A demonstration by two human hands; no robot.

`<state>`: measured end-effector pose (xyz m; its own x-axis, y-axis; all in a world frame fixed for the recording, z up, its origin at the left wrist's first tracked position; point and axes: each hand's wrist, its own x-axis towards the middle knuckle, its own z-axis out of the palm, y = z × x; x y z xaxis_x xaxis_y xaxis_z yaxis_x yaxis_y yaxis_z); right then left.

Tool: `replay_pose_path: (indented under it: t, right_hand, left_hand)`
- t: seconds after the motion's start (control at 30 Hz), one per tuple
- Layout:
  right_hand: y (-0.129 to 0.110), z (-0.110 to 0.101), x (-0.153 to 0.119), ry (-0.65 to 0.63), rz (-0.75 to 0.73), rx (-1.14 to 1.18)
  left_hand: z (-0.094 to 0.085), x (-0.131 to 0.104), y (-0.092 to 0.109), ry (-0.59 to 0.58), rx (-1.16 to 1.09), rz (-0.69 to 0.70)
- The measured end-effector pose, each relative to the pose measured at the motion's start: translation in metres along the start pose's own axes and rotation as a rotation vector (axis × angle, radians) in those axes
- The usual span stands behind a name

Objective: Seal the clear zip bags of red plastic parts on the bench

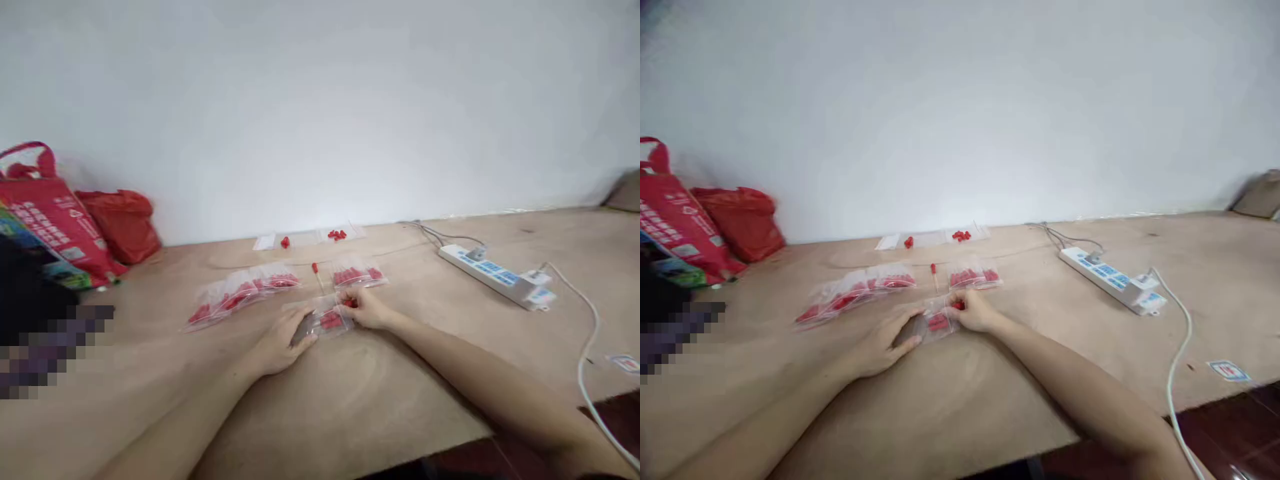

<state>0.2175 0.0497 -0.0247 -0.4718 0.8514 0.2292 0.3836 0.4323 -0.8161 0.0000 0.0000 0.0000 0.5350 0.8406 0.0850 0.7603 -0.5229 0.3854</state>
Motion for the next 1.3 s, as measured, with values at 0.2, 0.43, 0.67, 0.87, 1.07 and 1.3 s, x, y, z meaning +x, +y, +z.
replay_pose_path:
  t: [0.2, 0.43, 0.67, 0.87, 1.07, 1.3]
  right_hand:
    - [-0.007, 0.002, -0.006, 0.186, -0.059, -0.194]
    - [-0.009, 0.006, -0.007, 0.362, -0.115, -0.245]
    - [-0.010, 0.001, -0.011, 0.146, -0.171, -0.158]
    - [-0.014, -0.002, -0.012, 0.095, -0.074, -0.191]
    - [-0.012, 0.003, -0.012, 0.216, -0.191, -0.265]
    - [-0.011, 0.003, -0.011, 0.214, -0.106, -0.311]
  left_hand:
    - [0.000, 0.000, -0.004, 0.062, -0.014, 0.062]
    - [-0.001, 0.001, -0.003, 0.062, -0.010, 0.066]
    - [0.000, 0.001, -0.005, 0.072, -0.004, 0.071]
    - [0.000, 0.001, -0.004, 0.068, -0.003, 0.080]
    - [0.000, 0.002, -0.004, 0.069, -0.011, 0.089]
    - [-0.001, 0.002, -0.002, 0.070, 0.005, 0.079]
